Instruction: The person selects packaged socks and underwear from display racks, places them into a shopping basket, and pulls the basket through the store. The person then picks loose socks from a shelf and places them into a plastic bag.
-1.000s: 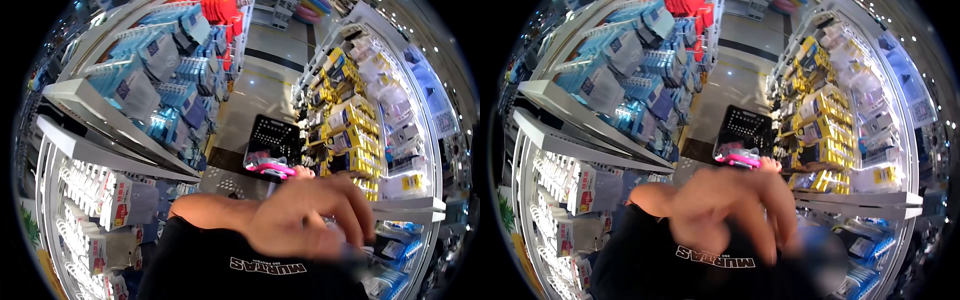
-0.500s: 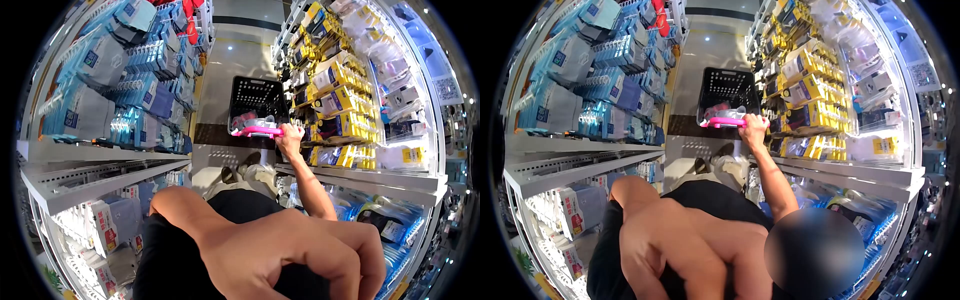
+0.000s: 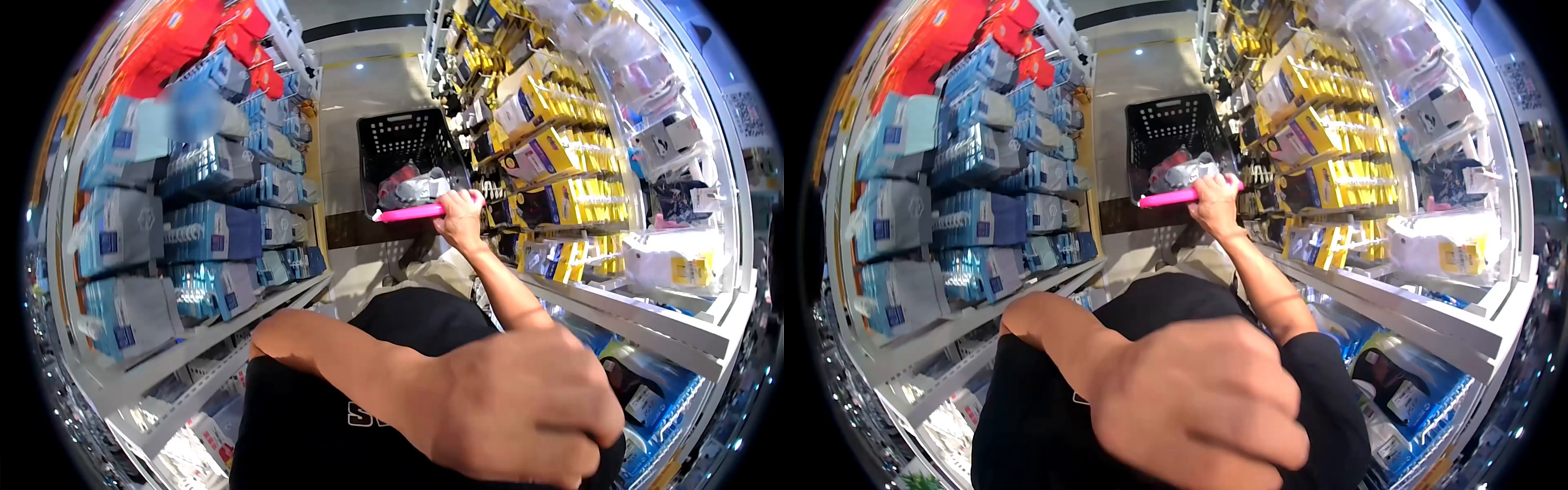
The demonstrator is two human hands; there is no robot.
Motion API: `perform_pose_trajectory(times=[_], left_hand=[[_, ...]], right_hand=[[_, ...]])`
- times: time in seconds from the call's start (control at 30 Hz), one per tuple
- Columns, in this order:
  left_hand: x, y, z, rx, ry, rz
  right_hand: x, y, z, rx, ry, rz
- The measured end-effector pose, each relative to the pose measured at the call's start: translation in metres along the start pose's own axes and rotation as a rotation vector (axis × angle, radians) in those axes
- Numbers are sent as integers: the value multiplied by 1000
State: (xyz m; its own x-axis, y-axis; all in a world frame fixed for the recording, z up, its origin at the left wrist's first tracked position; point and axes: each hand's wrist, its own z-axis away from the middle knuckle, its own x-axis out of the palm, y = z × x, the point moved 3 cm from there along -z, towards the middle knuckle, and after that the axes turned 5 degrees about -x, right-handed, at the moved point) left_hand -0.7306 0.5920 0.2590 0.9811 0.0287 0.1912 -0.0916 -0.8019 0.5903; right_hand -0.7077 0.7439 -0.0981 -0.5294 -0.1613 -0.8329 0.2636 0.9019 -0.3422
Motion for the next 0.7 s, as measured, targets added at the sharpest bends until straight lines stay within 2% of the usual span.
perform_pose_trajectory(times=[0.07, 0.1, 0.17, 0.2, 0.3, 0.4, 0.43, 0.5, 0.57, 0.67, 0.7], left_hand=[[6, -10, -14, 6, -15, -16], [-5, -15, -31, 91, -255, -100], [-19, -32, -47, 72, -394, -97], [-17, -37, -46, -44, -290, -19], [-39, -57, -57, -172, -172, 31], [-38, -75, -68, -139, -288, -74], [-47, -87, -85, -39, -491, -111], [-25, -96, -78, -37, -367, -147], [-24, -121, -78, -68, -501, -154], [-53, -201, -54, -222, -442, -367], [-75, -226, -38, -303, -367, -591]], right_hand=[[1, 4, -13, 8, 3, -3], [4, 13, -19, 29, -11, -2], [6, 22, -26, 12, 3, -17], [9, 25, -29, 2, 9, -31], [15, 36, -46, 35, -24, -48], [16, 44, -58, 47, -40, -40], [18, 48, -63, 42, -35, -54], [25, 54, -77, 38, -63, -55], [25, 58, -89, 11, -24, -110], [19, 69, -91, -7, -48, -241], [25, 74, -89, 59, -9, -309]])
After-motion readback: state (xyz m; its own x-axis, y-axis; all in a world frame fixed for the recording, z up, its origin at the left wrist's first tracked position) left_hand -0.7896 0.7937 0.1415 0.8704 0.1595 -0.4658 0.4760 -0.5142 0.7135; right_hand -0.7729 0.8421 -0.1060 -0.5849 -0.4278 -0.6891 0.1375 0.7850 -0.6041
